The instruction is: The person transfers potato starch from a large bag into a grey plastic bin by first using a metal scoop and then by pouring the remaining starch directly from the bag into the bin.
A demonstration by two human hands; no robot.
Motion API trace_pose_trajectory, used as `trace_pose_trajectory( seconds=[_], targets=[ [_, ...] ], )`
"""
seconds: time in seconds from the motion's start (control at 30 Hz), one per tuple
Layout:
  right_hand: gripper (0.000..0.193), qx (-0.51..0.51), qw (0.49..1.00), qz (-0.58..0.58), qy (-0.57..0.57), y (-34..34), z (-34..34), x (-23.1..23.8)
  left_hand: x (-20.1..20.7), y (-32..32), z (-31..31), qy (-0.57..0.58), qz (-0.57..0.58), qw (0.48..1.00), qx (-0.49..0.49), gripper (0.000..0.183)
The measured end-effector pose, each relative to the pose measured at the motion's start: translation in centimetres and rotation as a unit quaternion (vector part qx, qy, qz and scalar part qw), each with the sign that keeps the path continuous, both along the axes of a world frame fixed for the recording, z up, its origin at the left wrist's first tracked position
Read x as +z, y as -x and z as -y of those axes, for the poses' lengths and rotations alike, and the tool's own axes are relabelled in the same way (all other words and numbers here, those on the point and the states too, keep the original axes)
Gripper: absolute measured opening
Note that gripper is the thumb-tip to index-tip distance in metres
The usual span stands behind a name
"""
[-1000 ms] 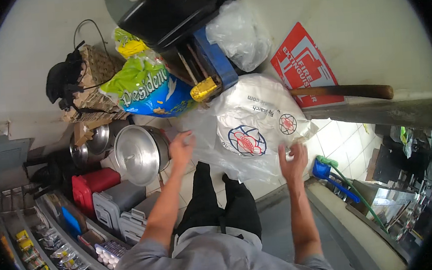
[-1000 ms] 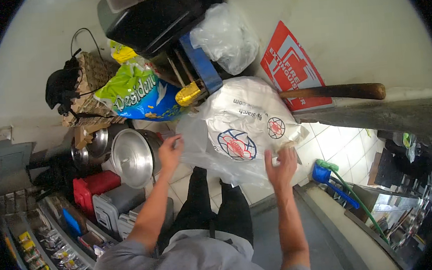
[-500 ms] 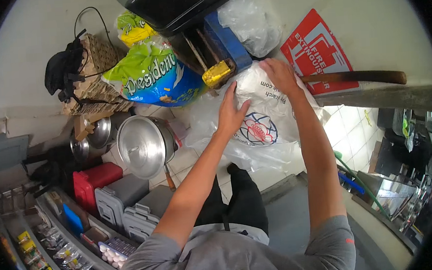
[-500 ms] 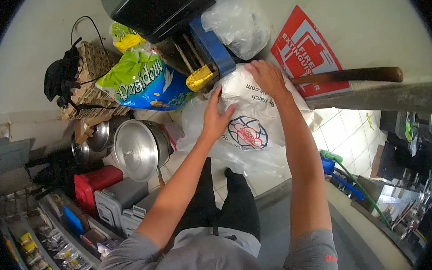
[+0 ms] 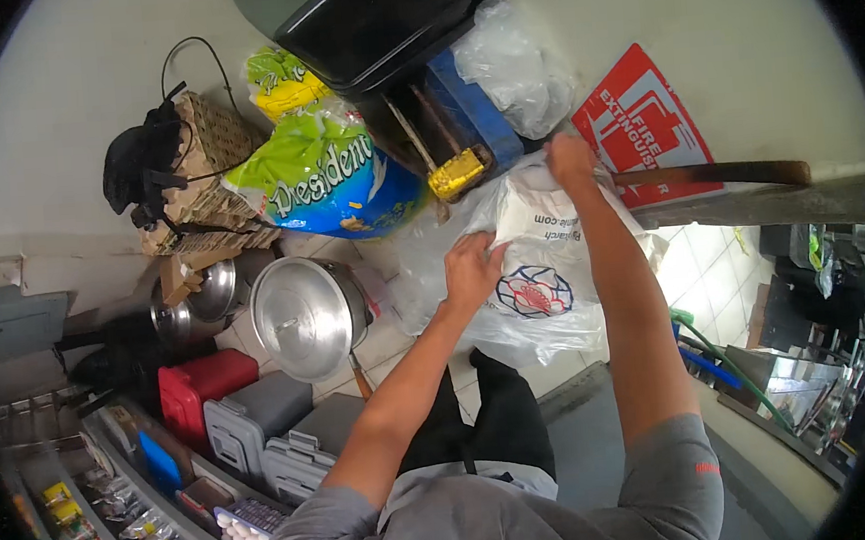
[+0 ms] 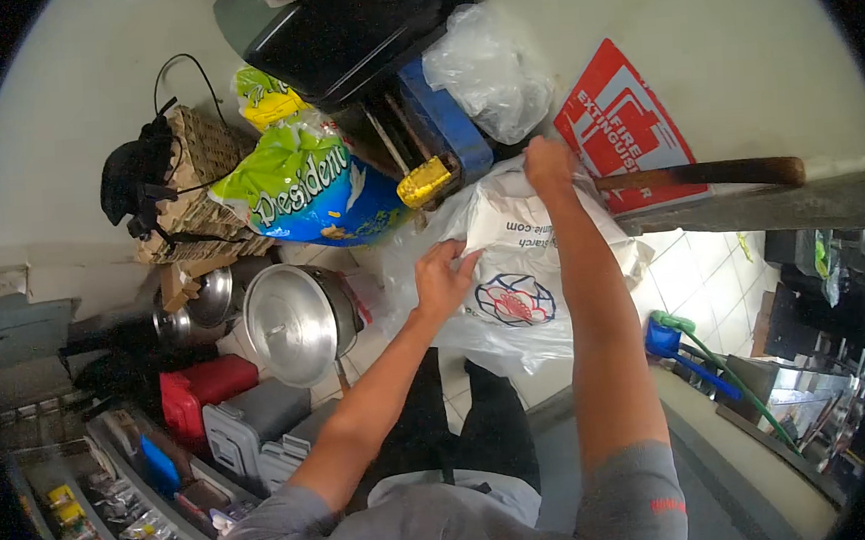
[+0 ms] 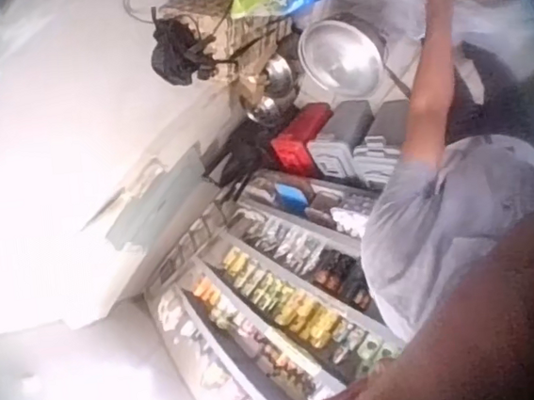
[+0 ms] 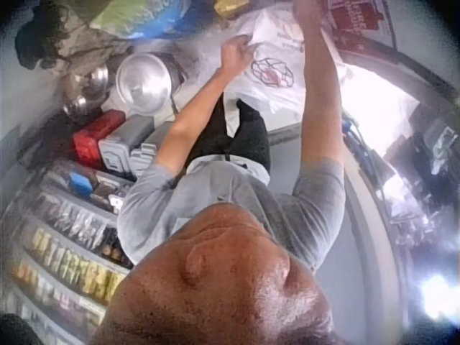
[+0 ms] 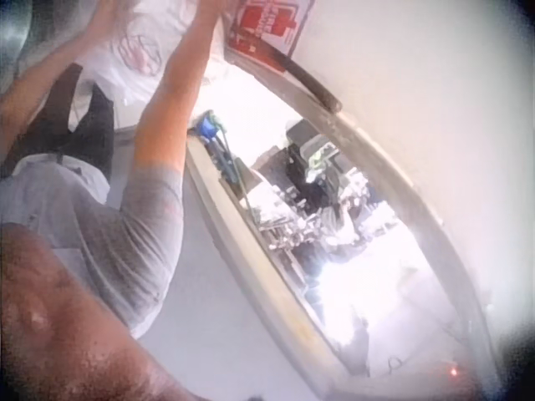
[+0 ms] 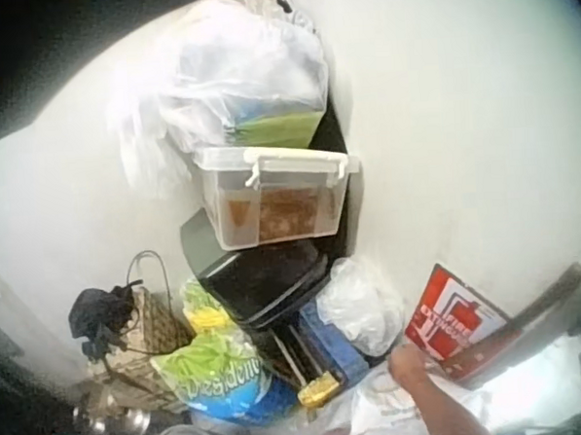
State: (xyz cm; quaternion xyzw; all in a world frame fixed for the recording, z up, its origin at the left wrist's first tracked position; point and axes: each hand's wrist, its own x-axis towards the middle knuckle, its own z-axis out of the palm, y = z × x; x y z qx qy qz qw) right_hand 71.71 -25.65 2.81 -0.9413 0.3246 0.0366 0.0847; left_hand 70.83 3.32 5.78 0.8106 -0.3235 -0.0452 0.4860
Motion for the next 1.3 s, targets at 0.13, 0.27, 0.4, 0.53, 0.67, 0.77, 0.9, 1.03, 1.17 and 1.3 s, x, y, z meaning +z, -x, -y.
trace_pose_trajectory(
  seconds=[0.13,0.27,0.4,0.53,0.67,0.77,0.9,1.03,1.17,1.3],
  targets=[
    [0.031,-0.107,0.993,-0.017,-0.048,0.3,0.2,-0.7,0.2,0.1,-1.4,-0.024,-0.035,0.999,-0.022,0.019],
    [0.030,0.056,0.975,0.213,-0.021,3.2,-4.4,2.9,1.1,0.2,-3.9,-0.069,-0.085,0.994,0.003,0.030],
    [0.029,-0.058,0.934,0.342,-0.085,14.9,-13.1,11.5,4.0,4.2,-11.7,-0.091,-0.080,0.992,-0.033,0.043],
    [0.020,-0.065,0.927,0.294,-0.226,25.5,-22.4,9.8,4.0,6.4,-22.9,-0.129,-0.272,0.952,0.048,0.045],
    [0.020,-0.124,0.886,0.162,-0.417,35.3,-30.0,6.6,2.2,5.2,-35.9,-0.205,-0.198,0.944,0.165,0.042],
    [0.021,-0.146,0.854,0.137,-0.480,36.7,-34.3,7.8,3.1,2.4,-41.4,-0.205,-0.142,0.927,0.280,0.031],
    [0.021,-0.037,0.873,0.157,-0.460,30.0,-37.1,9.0,-3.1,0.9,-51.5,-0.093,-0.349,0.835,0.414,0.028],
    [0.021,0.079,0.920,0.237,-0.302,19.7,-35.5,14.9,-5.6,4.1,-47.9,-0.164,-0.474,0.806,0.315,0.046],
    [0.060,0.052,0.880,0.418,0.219,14.9,-21.1,25.5,-5.5,7.6,-41.0,0.032,-0.658,0.699,0.277,0.051],
    [0.079,-0.042,0.734,0.415,0.536,18.6,-1.7,40.1,-8.2,9.8,-38.0,0.302,-0.677,0.585,0.329,0.051]
  ],
)
